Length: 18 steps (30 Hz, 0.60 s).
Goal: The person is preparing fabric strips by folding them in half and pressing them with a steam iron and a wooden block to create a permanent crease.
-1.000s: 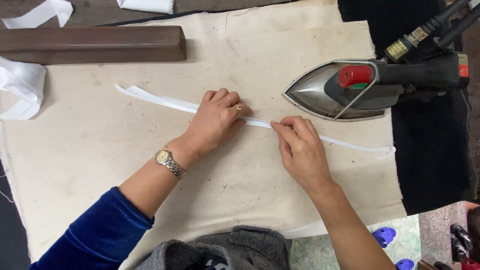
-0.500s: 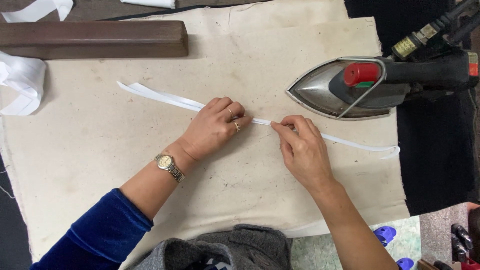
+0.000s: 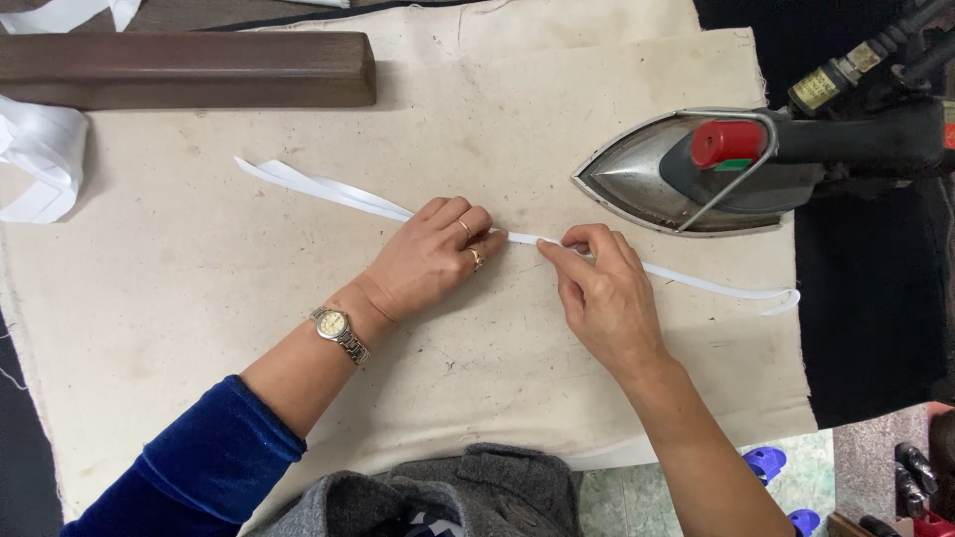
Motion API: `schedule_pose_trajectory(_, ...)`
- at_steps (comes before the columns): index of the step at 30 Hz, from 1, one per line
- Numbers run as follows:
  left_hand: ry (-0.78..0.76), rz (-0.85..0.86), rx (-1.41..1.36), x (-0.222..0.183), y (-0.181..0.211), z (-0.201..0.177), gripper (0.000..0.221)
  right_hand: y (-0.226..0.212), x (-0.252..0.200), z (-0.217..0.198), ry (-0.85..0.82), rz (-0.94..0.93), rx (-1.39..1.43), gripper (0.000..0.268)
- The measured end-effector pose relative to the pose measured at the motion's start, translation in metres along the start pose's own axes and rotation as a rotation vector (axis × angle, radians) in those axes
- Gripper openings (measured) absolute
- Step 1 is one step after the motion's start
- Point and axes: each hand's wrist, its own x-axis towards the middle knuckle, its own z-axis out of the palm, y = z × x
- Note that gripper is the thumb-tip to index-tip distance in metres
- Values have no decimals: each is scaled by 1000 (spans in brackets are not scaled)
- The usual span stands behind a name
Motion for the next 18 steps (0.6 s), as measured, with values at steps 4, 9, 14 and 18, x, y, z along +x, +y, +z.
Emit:
schedule_pose_trajectory(4, 2, 7, 9, 0, 1, -1, 7, 0, 1, 0, 3, 2, 10, 29)
schedule_pose_trajectory(9, -2, 4, 4, 0, 1, -2, 6, 3, 1, 2, 6, -17, 6, 29)
schedule_pose_trajectory(14, -24, 10, 18, 0, 1, 0, 6, 0, 2, 0, 11, -9, 24, 29)
schedule_pose_trajectory(18, -51, 34, 82, 3, 5, -4, 7, 1, 1, -1, 13, -6, 39, 28)
